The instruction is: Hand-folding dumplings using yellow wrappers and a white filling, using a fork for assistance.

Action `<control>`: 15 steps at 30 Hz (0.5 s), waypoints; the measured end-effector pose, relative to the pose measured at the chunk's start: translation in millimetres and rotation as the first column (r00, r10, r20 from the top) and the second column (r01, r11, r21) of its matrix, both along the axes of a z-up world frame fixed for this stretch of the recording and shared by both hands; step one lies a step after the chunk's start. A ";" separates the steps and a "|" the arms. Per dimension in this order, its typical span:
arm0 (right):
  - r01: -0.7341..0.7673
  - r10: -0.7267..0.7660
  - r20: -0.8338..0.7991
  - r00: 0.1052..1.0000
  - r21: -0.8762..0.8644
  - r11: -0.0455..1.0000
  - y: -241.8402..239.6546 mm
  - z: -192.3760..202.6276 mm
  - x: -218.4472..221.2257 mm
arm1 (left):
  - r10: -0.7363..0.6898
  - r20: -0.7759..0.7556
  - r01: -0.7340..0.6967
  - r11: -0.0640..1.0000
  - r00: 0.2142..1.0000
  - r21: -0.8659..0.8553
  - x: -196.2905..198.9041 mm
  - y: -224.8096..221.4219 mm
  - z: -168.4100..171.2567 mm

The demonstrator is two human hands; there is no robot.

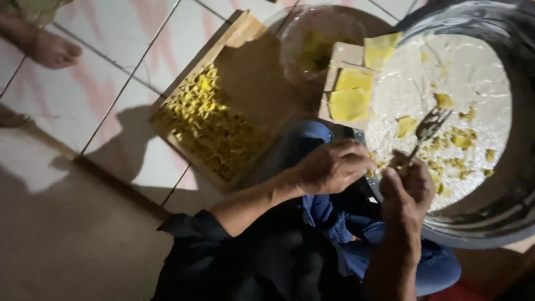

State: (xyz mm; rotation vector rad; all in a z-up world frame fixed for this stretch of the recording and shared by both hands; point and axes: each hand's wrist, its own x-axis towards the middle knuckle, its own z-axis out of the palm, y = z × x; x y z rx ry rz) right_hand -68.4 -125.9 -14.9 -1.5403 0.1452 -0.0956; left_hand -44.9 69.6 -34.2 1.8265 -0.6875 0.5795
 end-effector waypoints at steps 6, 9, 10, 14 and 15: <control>0.295 -0.331 -0.117 0.936 -0.250 0.922 -23.9 -3.0 -16.0 | 0.167 -0.244 -0.179 0.984 0.955 -0.026 3.1 99.2 -50.3; 0.265 -0.274 0.063 0.960 -0.532 0.804 -81.9 -50.6 -30.9 | 0.537 -0.345 -0.560 0.828 0.770 0.037 -3.1 160.3 -117.0; 0.305 -0.240 0.192 0.952 -0.481 0.822 -96.2 -62.3 -35.5 | 0.602 -0.410 -0.621 0.777 0.685 0.105 -9.7 181.7 -116.5; 0.513 -0.307 0.444 0.841 -0.478 0.713 -149.1 -102.6 -37.8 | 0.758 -0.451 -0.745 0.615 0.471 0.257 -12.5 236.1 -173.2; 0.513 -0.307 0.444 0.842 -0.482 0.711 -145.0 -99.5 -38.2 | 0.756 -0.454 -0.744 0.617 0.471 0.256 -8.4 238.5 -180.0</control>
